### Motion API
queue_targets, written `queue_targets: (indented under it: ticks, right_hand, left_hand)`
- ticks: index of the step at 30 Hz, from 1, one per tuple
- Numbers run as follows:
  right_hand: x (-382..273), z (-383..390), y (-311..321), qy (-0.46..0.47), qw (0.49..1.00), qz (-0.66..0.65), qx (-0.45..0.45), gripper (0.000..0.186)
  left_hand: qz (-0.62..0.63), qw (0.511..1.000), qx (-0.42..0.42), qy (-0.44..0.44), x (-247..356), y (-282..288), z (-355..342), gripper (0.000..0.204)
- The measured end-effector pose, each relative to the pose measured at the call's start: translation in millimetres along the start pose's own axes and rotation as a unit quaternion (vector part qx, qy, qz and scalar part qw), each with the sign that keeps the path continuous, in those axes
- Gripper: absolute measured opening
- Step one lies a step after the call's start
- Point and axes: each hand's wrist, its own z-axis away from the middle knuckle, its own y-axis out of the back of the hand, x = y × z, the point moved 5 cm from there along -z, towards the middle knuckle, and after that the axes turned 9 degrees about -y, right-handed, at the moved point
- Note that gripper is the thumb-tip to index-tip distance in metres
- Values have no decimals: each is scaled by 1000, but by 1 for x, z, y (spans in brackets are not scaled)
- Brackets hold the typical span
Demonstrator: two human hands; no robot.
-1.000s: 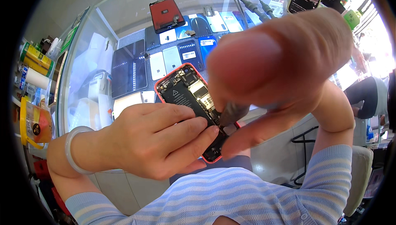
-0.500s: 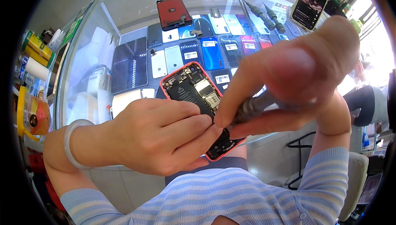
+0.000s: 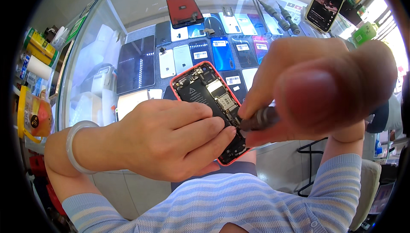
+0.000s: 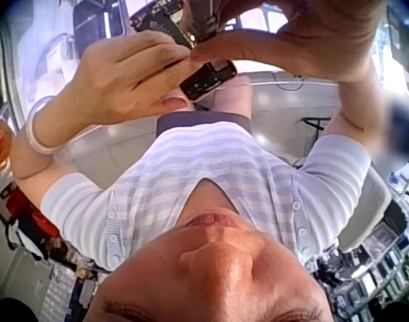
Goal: The person removes a screw from an internal component of a mobile phone using an electric screwdriver and then uses tweezers to detach a small connector.
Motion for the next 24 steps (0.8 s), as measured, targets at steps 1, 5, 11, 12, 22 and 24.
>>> queue_targets:
  ticks: [1,5,11,12,22,24]
  right_hand:
    - [5,-2,-1,-46,997,-56,-16,36]
    - [5,0,10,-294,916,-180,-203,33]
    - [9,1,7,106,994,11,-23,60]
    - [11,3,13,152,988,35,-23,66]
    - [23,16,-5,189,975,-108,-30,73]
    - [26,15,-2,189,974,-125,5,73]
  left_hand:
    - [4,1000,-7,5,0,1,1,34]
    - [18,1000,-21,-6,-1,-1,1,34]
    - [-38,999,-20,-29,2,-2,2,36]
    - [-39,999,-23,-29,2,-3,1,36]
    - [-18,1000,-2,-14,0,-5,2,36]
    - [-23,999,-9,-23,2,-5,2,36]
